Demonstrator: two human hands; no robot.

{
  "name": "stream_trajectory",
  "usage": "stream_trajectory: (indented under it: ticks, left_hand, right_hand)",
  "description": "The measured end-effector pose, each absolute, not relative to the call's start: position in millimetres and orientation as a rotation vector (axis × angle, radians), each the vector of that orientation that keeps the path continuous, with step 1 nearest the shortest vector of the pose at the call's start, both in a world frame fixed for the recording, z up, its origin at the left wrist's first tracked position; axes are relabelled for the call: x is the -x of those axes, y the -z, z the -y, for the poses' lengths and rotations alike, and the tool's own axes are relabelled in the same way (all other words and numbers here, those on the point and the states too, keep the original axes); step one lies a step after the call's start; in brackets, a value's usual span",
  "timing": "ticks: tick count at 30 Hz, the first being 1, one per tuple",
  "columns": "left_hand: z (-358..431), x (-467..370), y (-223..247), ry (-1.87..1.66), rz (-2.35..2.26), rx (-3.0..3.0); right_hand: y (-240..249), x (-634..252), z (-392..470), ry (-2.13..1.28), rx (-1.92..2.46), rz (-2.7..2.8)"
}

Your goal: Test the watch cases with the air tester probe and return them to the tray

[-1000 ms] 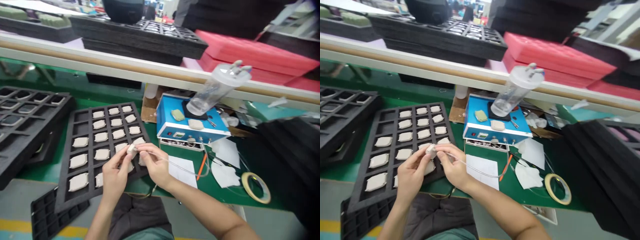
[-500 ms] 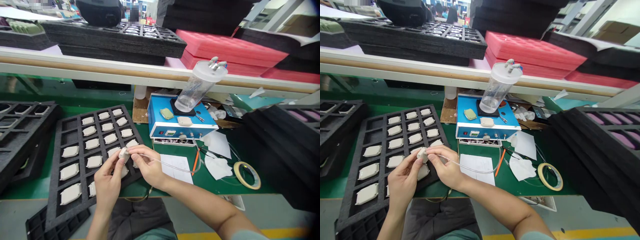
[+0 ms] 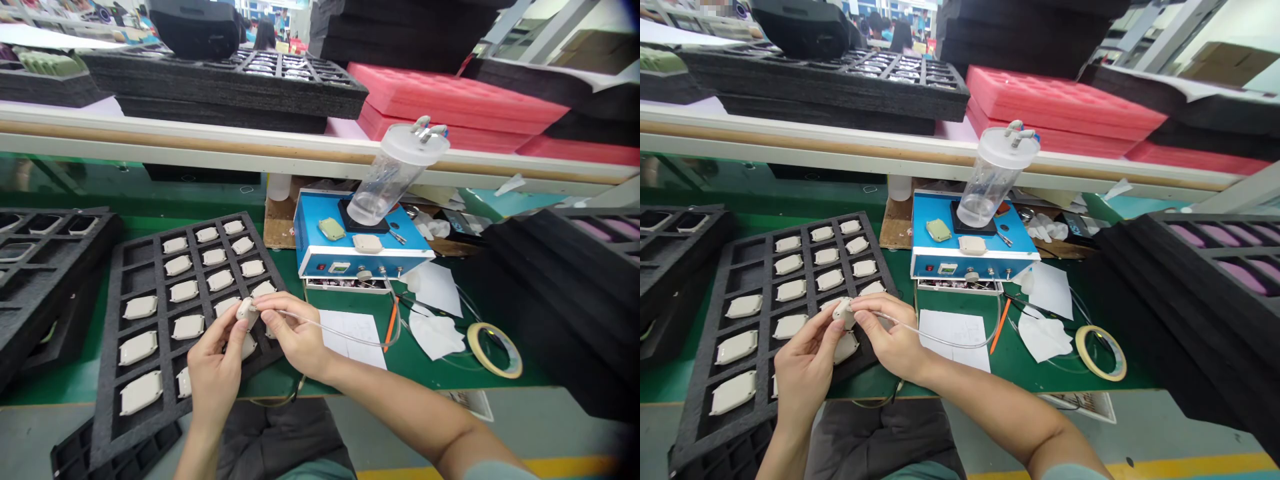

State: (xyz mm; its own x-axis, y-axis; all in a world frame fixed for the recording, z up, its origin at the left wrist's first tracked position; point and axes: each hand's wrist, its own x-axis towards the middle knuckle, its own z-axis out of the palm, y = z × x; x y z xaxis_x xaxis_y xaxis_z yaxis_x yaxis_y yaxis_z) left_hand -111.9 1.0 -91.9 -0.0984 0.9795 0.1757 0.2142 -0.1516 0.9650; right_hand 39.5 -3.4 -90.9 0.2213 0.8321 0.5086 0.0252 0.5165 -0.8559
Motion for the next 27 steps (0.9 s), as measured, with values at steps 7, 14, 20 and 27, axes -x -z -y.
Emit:
stream_trajectory:
  ticks: [7,14,20,27]
  left_hand:
    - [-4.4,112.1,90.8,-1.307,-1.351,-1.442]
    - [9.8,108.1,88.6,-1.292,-1.321,-1.539]
    - [-34.9,155.1,52.1,-1.051,-1.558,-2.171]
    - [-150.8,246.4,27.0,-0.369,-1.842,-2.373]
  right_hand:
    - [89.8,-39.1,2.0,-0.657,0.911,1.238]
    - [94.8,-39.4,12.4,-0.647,0.89,1.249]
    - [103.1,-38.8,22.3,-0.681,0.948,1.194]
    - [103.6,-37.2,24.9,-0.71,0.963,1.183]
